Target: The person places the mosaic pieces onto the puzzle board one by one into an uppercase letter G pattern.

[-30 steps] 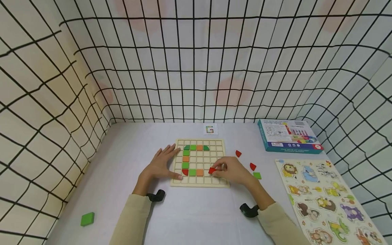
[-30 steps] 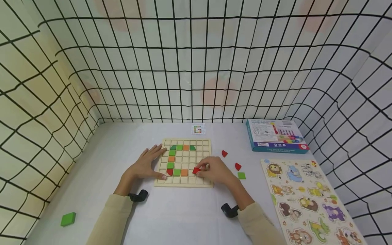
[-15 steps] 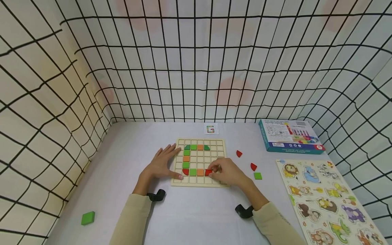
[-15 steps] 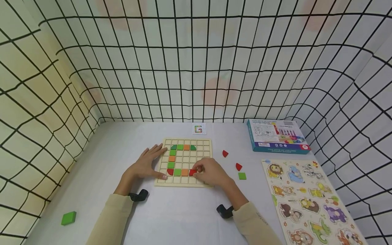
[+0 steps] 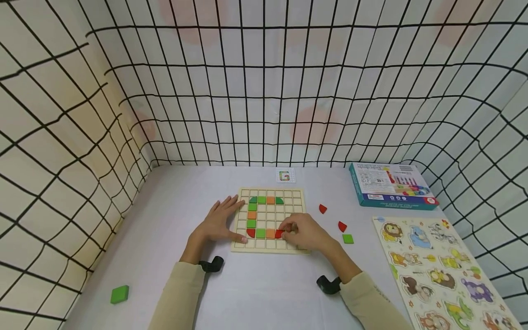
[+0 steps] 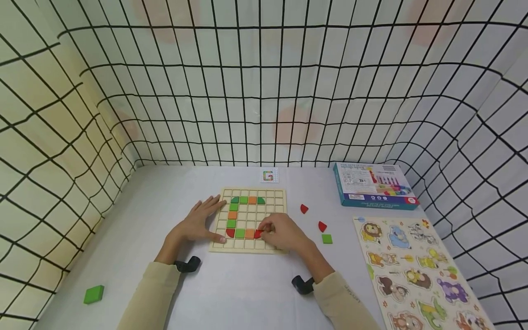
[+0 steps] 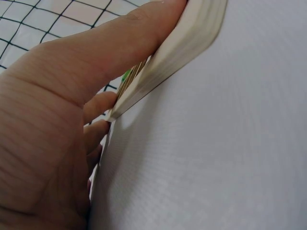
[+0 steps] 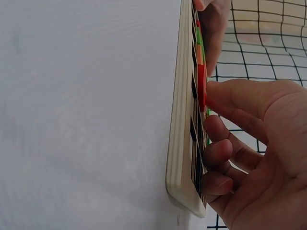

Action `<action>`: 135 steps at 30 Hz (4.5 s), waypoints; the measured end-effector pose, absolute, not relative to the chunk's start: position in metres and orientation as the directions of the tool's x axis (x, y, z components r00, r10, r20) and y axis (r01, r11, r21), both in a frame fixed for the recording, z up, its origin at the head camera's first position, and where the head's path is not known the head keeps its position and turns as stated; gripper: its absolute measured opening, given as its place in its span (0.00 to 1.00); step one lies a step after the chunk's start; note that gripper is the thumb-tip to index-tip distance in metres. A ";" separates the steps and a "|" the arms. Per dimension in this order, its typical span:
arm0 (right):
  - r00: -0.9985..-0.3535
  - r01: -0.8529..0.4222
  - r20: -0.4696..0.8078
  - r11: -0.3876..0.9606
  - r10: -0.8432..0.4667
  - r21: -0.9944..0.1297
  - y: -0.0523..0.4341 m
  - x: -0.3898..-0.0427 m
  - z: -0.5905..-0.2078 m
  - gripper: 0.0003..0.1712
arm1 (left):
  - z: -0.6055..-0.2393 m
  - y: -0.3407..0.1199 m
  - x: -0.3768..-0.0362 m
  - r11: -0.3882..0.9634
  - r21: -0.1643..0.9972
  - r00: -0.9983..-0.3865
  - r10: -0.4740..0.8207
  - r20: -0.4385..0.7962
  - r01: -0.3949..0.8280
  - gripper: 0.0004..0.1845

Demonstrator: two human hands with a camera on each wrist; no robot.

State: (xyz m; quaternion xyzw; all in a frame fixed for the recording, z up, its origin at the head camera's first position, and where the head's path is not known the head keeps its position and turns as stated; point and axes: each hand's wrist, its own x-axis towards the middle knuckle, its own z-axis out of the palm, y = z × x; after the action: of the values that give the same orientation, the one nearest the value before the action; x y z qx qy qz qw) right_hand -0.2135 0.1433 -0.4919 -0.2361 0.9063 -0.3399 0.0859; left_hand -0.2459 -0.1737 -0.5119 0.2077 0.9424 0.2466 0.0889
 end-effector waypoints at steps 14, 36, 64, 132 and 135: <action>-0.882 -0.339 -0.019 0.664 -0.470 -0.666 0.139 -0.216 -0.494 0.06 | -0.510 -0.172 -0.246 0.799 0.496 -0.900 0.430 -0.077 0.339 0.67; -0.948 -0.240 0.022 0.667 -0.317 -0.705 0.194 -0.210 -0.480 0.11 | -0.512 -0.174 -0.245 0.800 0.492 -0.899 0.432 -0.076 0.343 0.67; -0.981 -0.098 -0.078 0.807 -0.176 -0.582 0.307 -0.182 -0.481 0.21 | -0.515 -0.174 -0.246 0.799 0.492 -0.901 0.430 -0.065 0.346 0.67; -0.947 -0.211 -0.009 0.644 -0.321 -0.735 0.174 -0.226 -0.490 0.14 | -0.514 -0.174 -0.246 0.797 0.490 -0.897 0.438 -0.067 0.352 0.67; -0.945 -0.210 -0.014 0.637 -0.327 -0.742 0.165 -0.227 -0.491 0.13 | -0.513 -0.174 -0.246 0.792 0.494 -0.895 0.442 -0.060 0.358 0.67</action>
State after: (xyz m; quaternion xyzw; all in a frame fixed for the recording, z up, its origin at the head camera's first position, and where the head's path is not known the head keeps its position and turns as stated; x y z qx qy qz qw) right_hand -0.2273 0.1655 -0.4908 -0.1487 0.9018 -0.3991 0.0735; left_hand -0.2457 -0.1736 -0.5134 0.2123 0.9426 0.2426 0.0867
